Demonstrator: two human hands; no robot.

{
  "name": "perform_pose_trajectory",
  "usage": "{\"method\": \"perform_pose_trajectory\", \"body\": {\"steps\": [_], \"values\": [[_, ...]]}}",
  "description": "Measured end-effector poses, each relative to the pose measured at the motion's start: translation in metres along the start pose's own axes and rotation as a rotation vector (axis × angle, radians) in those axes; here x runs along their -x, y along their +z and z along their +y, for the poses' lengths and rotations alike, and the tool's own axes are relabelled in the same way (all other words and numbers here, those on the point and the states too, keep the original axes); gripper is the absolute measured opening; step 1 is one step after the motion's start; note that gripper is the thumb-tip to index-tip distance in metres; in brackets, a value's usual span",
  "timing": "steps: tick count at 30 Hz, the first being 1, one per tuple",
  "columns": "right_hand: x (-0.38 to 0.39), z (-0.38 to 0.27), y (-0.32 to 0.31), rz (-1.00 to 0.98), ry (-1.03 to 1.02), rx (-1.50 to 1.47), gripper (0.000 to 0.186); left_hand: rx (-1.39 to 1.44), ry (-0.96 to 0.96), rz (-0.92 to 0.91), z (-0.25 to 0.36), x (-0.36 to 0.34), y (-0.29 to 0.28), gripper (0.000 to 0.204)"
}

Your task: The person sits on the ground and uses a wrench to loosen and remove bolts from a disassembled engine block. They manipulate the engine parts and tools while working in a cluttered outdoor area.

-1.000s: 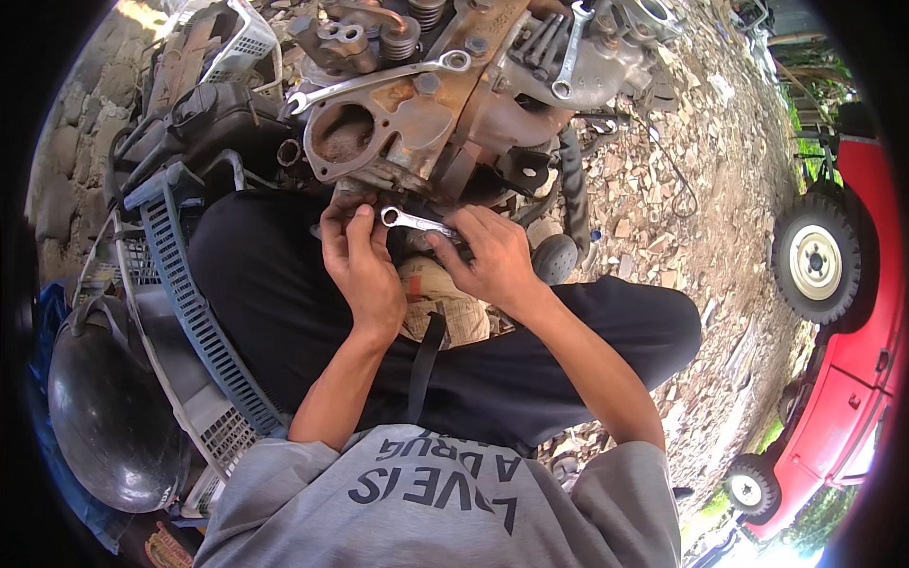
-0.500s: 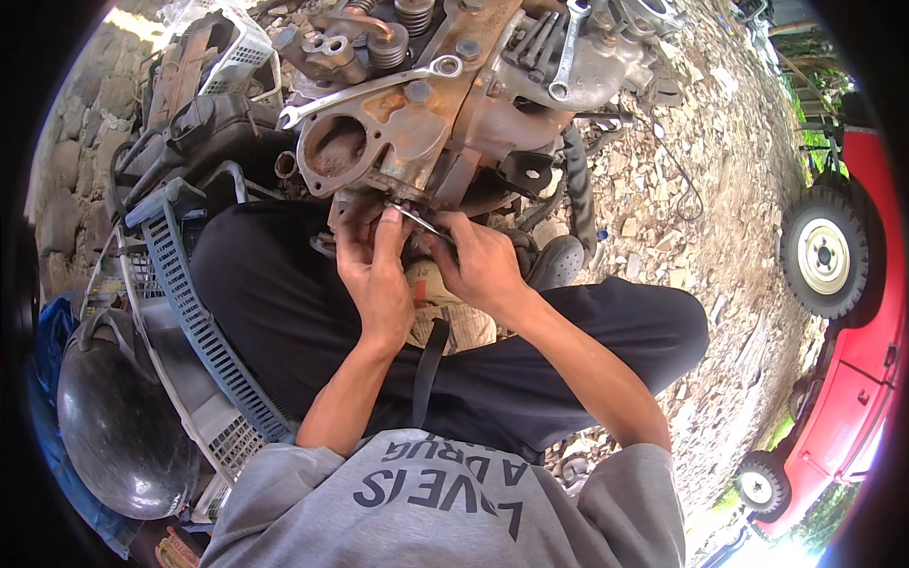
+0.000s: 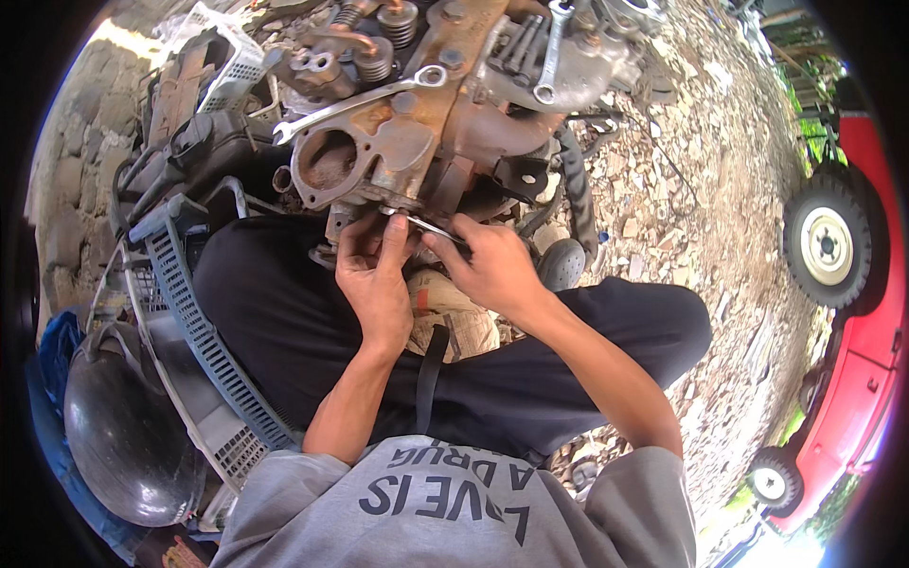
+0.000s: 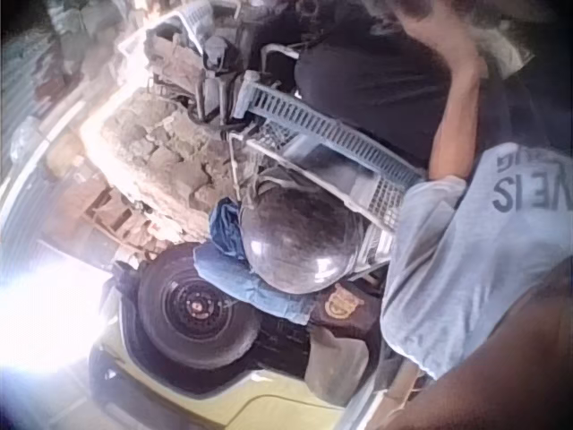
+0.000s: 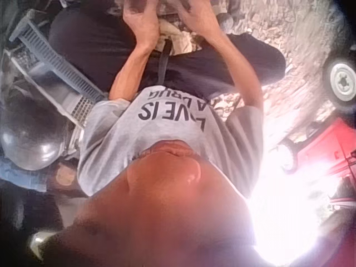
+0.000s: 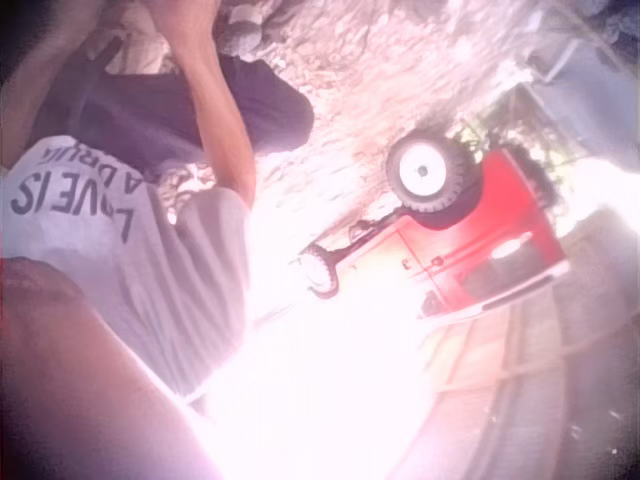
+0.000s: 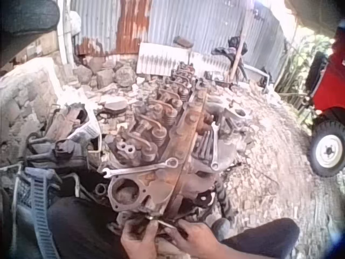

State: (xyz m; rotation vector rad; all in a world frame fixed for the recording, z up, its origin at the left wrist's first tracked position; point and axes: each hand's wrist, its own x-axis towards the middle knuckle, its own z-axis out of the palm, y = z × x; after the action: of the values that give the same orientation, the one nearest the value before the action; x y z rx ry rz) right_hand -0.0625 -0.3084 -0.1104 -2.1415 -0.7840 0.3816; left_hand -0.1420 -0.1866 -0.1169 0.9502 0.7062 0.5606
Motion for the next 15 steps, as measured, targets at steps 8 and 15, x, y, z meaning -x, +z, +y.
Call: {"method": "perform_pose_trajectory", "body": {"steps": [8,15], "values": [[0.004,-0.046,-0.065,-0.156,0.143,-0.206,0.02,0.163,-0.065,-0.061,0.009,0.004,0.007,0.039],[0.006,-0.023,-0.065,-0.03,0.339,-0.745,0.025,0.175,-0.084,-0.067,0.01,0.006,0.006,0.045]]}}
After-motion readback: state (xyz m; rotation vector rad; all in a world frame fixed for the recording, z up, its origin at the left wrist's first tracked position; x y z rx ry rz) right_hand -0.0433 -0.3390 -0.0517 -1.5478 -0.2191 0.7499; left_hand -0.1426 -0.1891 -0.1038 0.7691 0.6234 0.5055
